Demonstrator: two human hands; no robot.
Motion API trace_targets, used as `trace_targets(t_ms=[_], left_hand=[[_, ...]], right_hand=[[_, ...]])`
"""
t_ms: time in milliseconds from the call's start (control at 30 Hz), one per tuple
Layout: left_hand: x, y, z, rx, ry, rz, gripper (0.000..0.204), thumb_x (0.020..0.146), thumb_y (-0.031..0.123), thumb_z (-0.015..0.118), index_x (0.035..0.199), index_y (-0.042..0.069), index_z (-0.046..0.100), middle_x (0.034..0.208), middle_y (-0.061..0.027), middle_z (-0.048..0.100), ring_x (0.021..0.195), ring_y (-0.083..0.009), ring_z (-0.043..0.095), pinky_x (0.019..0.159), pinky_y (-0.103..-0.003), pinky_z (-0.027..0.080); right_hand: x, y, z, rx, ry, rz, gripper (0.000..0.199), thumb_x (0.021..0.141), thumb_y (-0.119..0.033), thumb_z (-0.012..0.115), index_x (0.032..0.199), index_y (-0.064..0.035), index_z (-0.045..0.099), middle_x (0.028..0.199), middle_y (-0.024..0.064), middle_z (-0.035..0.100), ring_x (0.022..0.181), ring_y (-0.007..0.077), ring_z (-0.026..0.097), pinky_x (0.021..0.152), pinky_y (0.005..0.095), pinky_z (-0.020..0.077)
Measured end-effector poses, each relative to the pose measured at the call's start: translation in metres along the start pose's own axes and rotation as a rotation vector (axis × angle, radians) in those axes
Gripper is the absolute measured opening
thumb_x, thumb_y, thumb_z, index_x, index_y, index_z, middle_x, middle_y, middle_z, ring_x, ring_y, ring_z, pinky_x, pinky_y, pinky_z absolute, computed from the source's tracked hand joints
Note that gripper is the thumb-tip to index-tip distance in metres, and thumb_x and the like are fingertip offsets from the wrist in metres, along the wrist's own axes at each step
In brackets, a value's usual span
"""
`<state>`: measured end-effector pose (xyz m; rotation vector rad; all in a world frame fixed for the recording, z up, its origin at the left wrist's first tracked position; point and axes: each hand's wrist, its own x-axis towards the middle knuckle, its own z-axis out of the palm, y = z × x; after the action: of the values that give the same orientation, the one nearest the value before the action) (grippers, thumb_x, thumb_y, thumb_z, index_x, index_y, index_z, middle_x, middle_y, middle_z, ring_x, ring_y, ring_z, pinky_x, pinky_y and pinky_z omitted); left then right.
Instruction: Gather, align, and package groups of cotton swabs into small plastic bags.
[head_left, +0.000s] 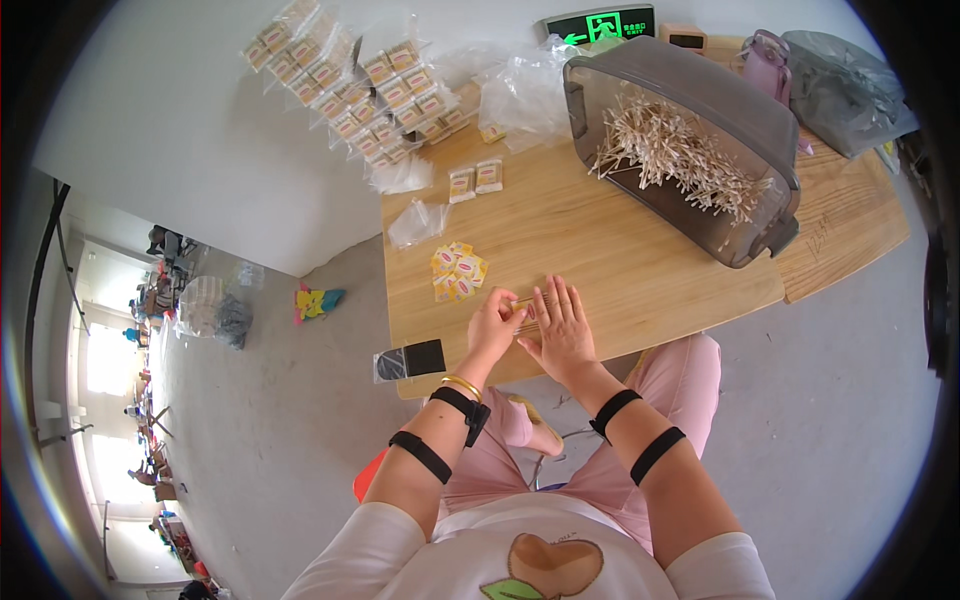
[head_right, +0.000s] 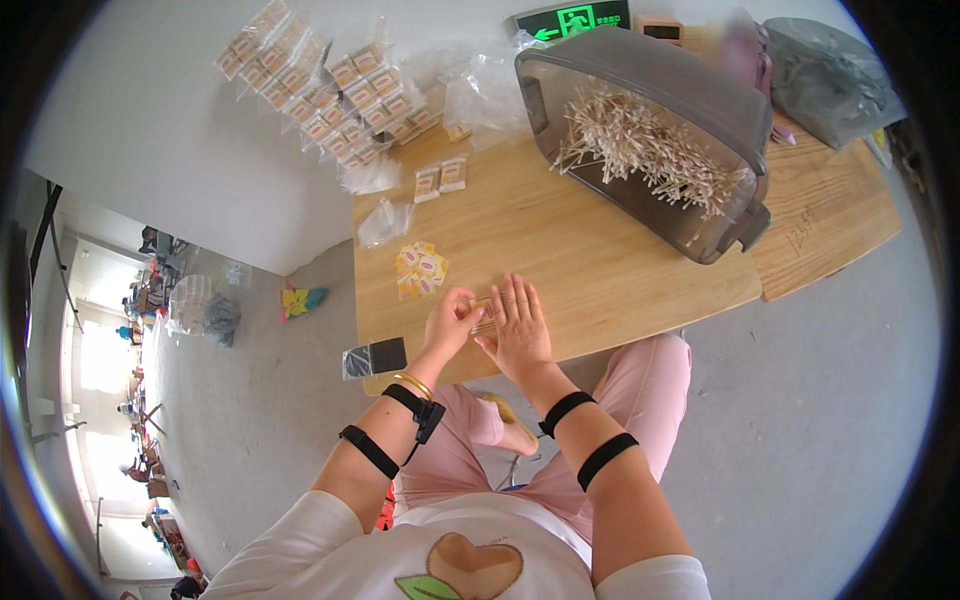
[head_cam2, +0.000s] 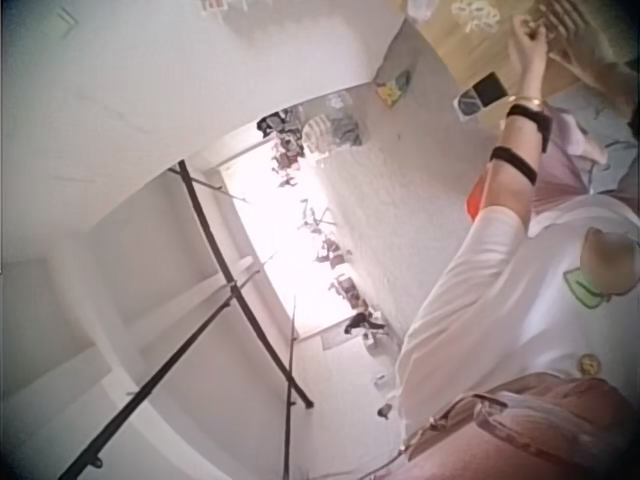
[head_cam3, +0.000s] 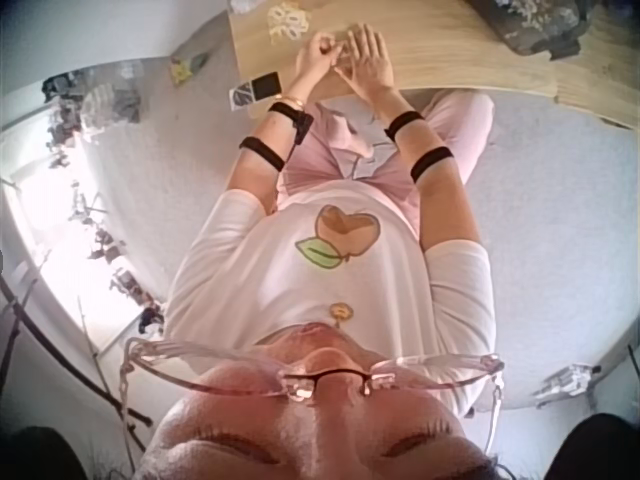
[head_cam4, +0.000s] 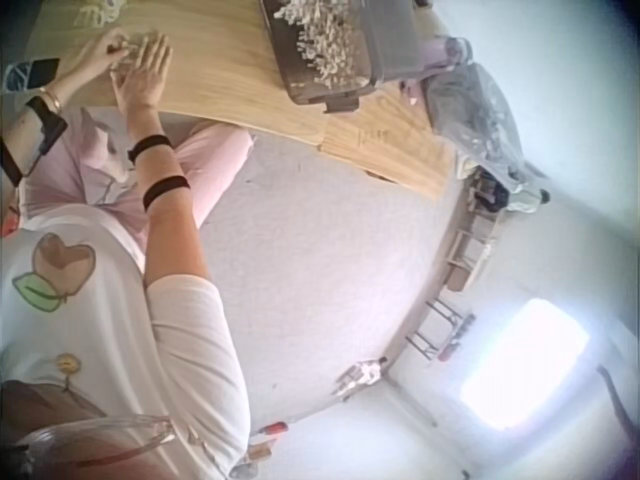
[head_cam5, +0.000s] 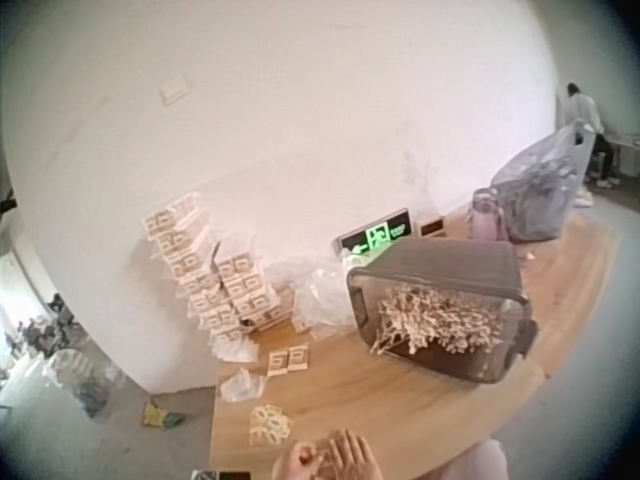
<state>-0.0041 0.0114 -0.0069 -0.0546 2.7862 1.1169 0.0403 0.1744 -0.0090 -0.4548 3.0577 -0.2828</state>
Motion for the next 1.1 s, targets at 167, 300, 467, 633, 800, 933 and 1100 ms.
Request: trace_targets(t_ms=[167,300,467,633,800,933,1100], left_hand=[[-0.002,0.004,0.000,0.042,0.010,-0.003,0.029,0.089,0.024,0.080,0.110,0.014,0.064,0.071,-0.0015,0.067,0.066,-0.0149,0.066,0.062,-0.033,0.050],[-0.004,0.005,0.000,0.044,0.014,-0.011,0.030,0.088,0.032,0.079,0.108,0.017,0.062,0.072,-0.0019,0.066,0.068,-0.0208,0.067,0.062,-0.038,0.051],[-0.004,0.004,0.002,0.052,0.012,0.000,0.029,0.089,0.032,0.077,0.110,0.018,0.061,0.074,-0.0015,0.067,0.070,-0.0214,0.068,0.063,-0.039,0.052],[-0.004,0.006,0.000,0.074,-0.006,-0.013,0.031,0.090,0.032,0.077,0.112,0.018,0.060,0.075,-0.0017,0.067,0.073,-0.0226,0.070,0.065,-0.040,0.052],[-0.006,0.000,-0.002,-0.012,0.002,-0.019,0.031,0.093,0.033,0.074,0.116,0.017,0.060,0.079,-0.0036,0.068,0.072,-0.0231,0.070,0.066,-0.039,0.053],[-0.010,-0.042,-0.027,-0.219,0.096,-0.033,0.031,0.097,0.032,0.071,0.121,0.016,0.060,0.084,-0.0046,0.069,0.072,-0.0201,0.071,0.064,-0.037,0.054],[-0.052,-0.137,-0.106,-0.325,0.327,-0.051,0.027,0.097,0.028,0.072,0.118,0.012,0.066,0.084,-0.0052,0.070,0.070,-0.0143,0.070,0.061,-0.033,0.054]], right_hand=[[-0.001,0.000,0.001,-0.023,0.013,-0.005,0.090,0.099,-0.064,0.045,0.163,-0.0027,0.026,0.171,0.0217,0.016,0.160,0.0353,0.007,0.130,0.0487,0.0047],[-0.001,0.000,0.001,-0.005,0.014,-0.009,0.091,0.099,-0.064,0.045,0.163,-0.0026,0.023,0.171,0.0218,0.015,0.160,0.0357,0.007,0.130,0.0493,0.0049],[-0.001,0.001,0.004,-0.022,0.032,-0.009,0.091,0.100,-0.064,0.045,0.164,-0.0033,0.023,0.171,0.0228,0.015,0.160,0.0362,0.007,0.130,0.0496,0.0051],[-0.002,0.002,0.004,0.002,0.050,-0.033,0.088,0.101,-0.062,0.045,0.163,-0.0043,0.025,0.170,0.0255,0.015,0.160,0.0375,0.009,0.130,0.0503,0.0073],[0.000,-0.001,0.003,0.040,0.047,-0.037,0.087,0.100,-0.061,0.048,0.163,-0.0047,0.026,0.169,0.0265,0.016,0.159,0.0383,0.010,0.129,0.0508,0.0091],[0.000,-0.001,0.004,-0.040,0.028,-0.011,0.087,0.100,-0.062,0.047,0.164,-0.0077,0.024,0.170,0.0235,0.015,0.160,0.0360,0.010,0.130,0.0492,0.0075],[0.000,-0.003,0.005,-0.017,0.045,-0.009,0.087,0.101,-0.060,0.048,0.165,-0.0072,0.021,0.170,0.0247,0.014,0.159,0.0368,0.010,0.130,0.0495,0.0078]])
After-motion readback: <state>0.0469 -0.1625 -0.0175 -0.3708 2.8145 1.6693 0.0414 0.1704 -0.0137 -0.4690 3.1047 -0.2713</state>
